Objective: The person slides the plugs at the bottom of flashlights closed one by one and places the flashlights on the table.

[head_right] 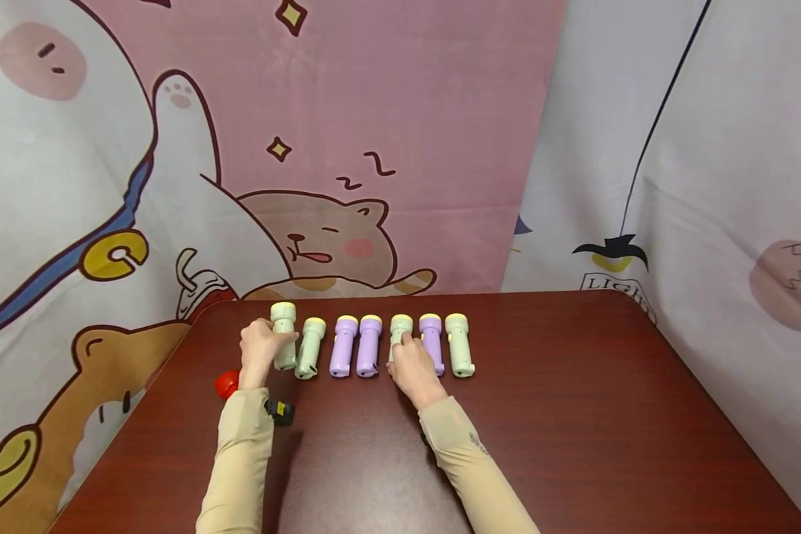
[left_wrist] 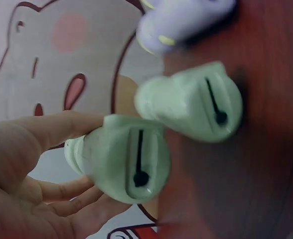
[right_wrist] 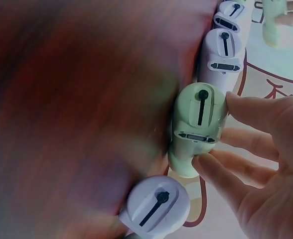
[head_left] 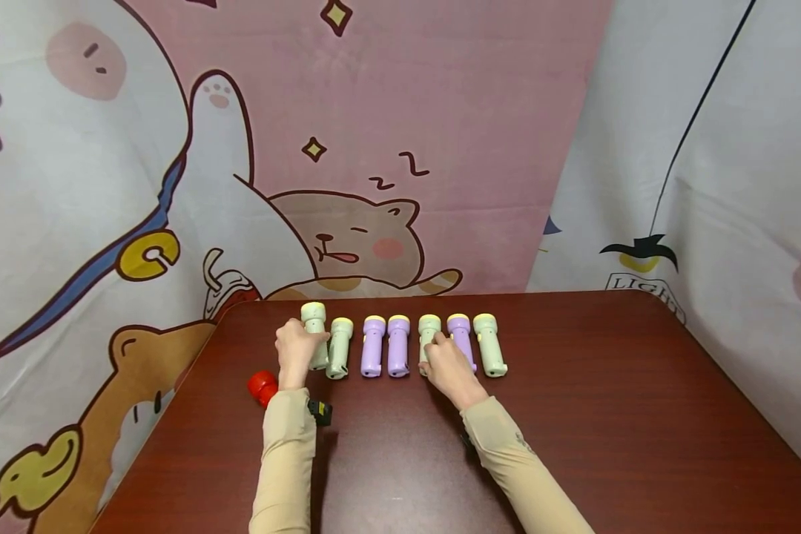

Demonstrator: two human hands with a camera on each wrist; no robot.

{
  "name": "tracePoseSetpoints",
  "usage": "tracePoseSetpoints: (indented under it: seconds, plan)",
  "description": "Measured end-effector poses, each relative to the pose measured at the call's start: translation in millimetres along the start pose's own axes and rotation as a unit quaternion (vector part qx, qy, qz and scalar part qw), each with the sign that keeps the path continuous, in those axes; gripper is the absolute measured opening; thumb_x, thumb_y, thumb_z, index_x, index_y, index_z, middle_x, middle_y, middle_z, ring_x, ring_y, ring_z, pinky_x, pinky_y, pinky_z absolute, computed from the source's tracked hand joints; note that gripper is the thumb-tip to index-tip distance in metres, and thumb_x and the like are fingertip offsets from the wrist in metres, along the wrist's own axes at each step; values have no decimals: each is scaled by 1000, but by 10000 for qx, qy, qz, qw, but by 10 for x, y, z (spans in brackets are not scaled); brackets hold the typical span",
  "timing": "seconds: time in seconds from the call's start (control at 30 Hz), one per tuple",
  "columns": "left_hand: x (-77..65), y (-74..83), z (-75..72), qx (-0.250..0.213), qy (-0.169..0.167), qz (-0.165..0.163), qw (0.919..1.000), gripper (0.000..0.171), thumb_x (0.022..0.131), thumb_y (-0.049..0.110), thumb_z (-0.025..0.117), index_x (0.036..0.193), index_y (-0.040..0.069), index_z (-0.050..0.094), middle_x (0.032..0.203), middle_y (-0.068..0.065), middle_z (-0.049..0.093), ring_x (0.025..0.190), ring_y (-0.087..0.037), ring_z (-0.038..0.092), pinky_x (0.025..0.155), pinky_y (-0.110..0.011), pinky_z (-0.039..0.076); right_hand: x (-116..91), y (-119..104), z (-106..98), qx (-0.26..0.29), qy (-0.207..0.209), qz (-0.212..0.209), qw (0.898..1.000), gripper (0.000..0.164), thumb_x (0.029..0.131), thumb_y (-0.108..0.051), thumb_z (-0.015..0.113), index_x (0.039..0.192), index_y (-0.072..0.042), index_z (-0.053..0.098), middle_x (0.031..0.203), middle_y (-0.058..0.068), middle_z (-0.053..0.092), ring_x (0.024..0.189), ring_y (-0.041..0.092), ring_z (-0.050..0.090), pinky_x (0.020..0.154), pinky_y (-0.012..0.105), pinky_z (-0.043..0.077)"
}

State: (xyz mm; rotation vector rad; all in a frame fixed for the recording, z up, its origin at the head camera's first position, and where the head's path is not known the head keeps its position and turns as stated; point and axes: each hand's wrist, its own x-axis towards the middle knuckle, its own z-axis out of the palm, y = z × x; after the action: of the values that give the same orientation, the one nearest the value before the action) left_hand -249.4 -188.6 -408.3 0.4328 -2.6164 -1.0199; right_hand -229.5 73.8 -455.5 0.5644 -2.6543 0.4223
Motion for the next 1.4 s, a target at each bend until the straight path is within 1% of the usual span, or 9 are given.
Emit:
tracePoseSetpoints:
  seconds: [0.1,0.3,0.57,0.73,1.0,1.1,1.2,1.3,1.4]
  plan:
    - [47,-55,13,142,-134,-19,9998,28,71,16,75,78,-8,63,78,-26,65,71,-43,62,66,-48,52,7,-8,9,-109,13,-103,9999,19,72,-16,80,75,-1,68,80,13,57,68,32,59,65,39,51]
    - [128,-177,52,430,-443,-77,9981,27,72,13,75,81,-10,65,82,-28,65,74,-44,62,68,-49,53,10,-10,25,-189,-7,-97,9998,19,72,-16,80,76,-2,69,81,13,57,68,33,58,64,39,51]
    - [205,-303,99,664,-798,-183,9944,37,71,13,76,93,-14,64,92,-33,65,83,-47,62,75,-52,53,14,-4,22,-165,22,-162,9997,18,71,-16,80,76,-2,69,80,12,56,68,32,58,65,40,50]
    - [238,-312,94,768,-915,-295,9924,40,72,15,76,97,-13,63,97,-34,63,87,-50,61,76,-53,52,19,-9,10,-133,-13,-143,9998,18,72,-16,80,76,-2,69,81,12,56,68,32,58,66,40,50]
    - [250,-302,102,981,-986,-227,9900,40,73,17,76,97,-13,63,96,-33,64,86,-47,62,74,-51,53,19,-4,13,-188,-22,-138,9997,19,73,-17,80,77,-2,69,81,12,57,69,32,58,66,39,51]
    - [246,-289,95,1102,-1057,-273,9879,42,75,21,75,98,-11,63,97,-33,64,89,-48,62,74,-52,53,19,1,23,-198,-2,-126,9997,19,73,-17,80,78,-2,69,81,11,57,69,32,58,66,39,51]
    - [236,-274,81,1285,-1122,-336,9848,41,78,26,73,97,-9,63,99,-32,64,92,-48,62,73,-52,53,17,5,33,-211,8,-92,9997,19,72,-17,80,78,-3,69,81,11,56,69,31,58,65,39,51]
    - [221,-260,62,1435,-1094,-353,9829,41,79,29,71,96,-8,64,100,-32,64,92,-48,62,72,-53,52,15,5,39,-213,-11,-58,9998,19,73,-18,80,78,-3,69,82,11,56,69,31,58,64,38,51]
    - [197,-245,35,1531,-1010,-361,9824,38,80,27,67,97,-7,64,102,-33,64,92,-48,62,72,-54,52,13,7,41,-223,-16,-34,9997,19,73,-18,80,78,-3,69,82,10,56,70,31,58,64,39,51]
